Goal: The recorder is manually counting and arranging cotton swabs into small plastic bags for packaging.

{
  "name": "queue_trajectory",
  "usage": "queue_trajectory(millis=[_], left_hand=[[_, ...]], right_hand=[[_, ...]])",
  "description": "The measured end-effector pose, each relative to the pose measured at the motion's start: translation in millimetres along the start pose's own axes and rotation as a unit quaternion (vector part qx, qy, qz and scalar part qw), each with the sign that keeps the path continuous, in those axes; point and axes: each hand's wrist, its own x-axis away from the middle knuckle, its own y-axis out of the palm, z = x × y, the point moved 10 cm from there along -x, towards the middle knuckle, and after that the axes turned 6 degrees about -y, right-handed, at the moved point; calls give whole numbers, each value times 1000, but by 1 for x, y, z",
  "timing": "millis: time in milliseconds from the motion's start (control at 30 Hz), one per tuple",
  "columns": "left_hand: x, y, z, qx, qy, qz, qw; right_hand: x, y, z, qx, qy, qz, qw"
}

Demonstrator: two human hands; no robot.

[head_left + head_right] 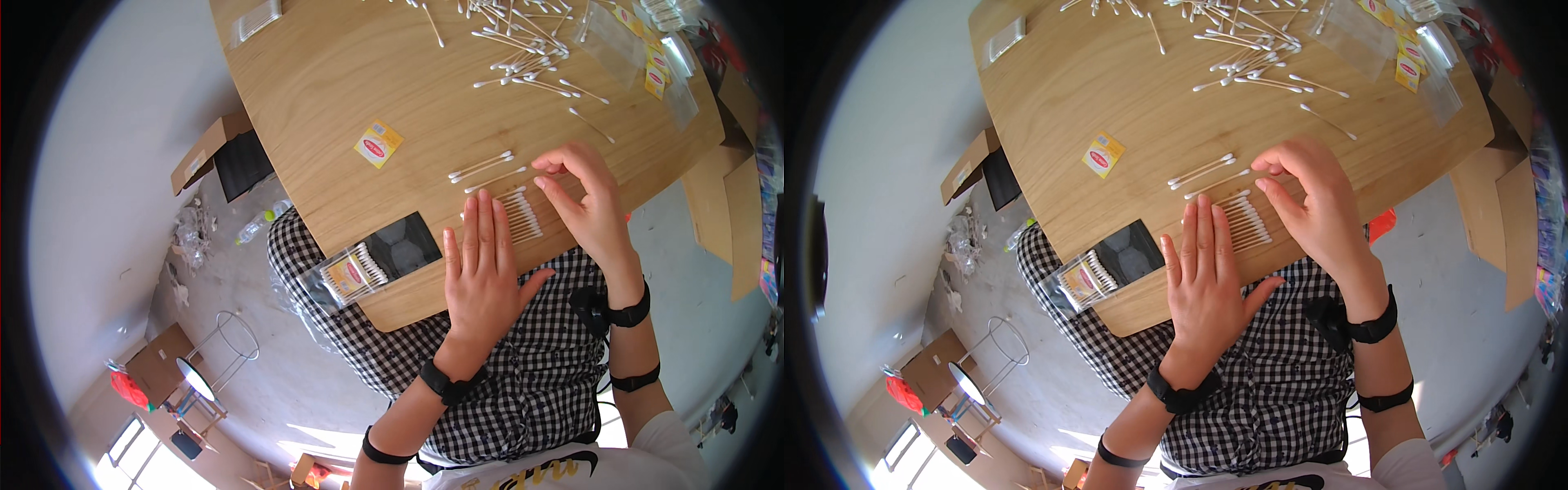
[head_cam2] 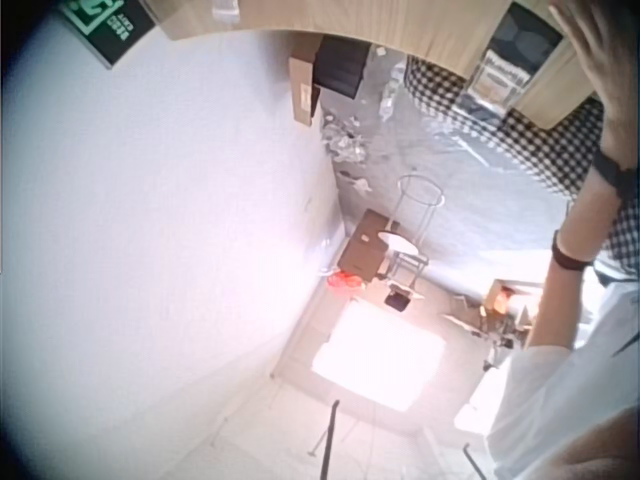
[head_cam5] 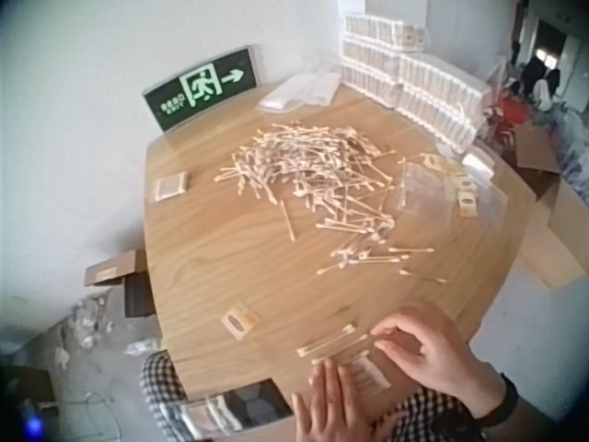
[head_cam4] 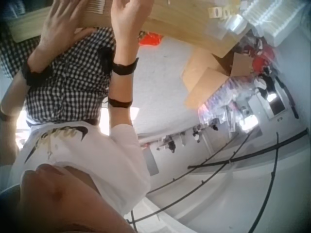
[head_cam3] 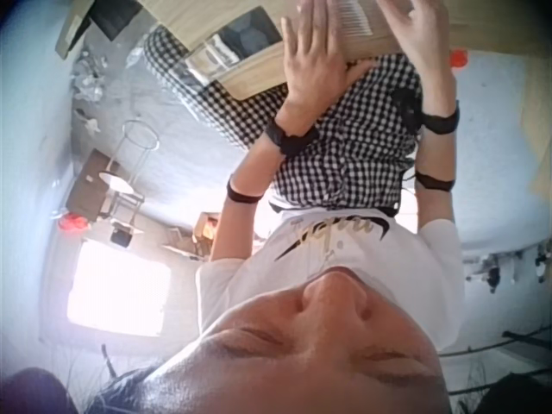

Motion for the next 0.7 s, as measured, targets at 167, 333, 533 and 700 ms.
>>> queue_trajectory(millis=[167,333,533,700], left_hand=[[4,-15,-3,89,4,7,996],[18,-43,-53,402,-72,150,900],[14,-25,-74,655,-184,200,705],[0,-14,-59,698,-179,201,664]], right_hand=[[-11,10,-11,89,-79,-13,993],[-27,27,-14,66,-83,2,994],[-8,9,7,-176,-12,93,980],[25,26,17,-340,57,77,935]])
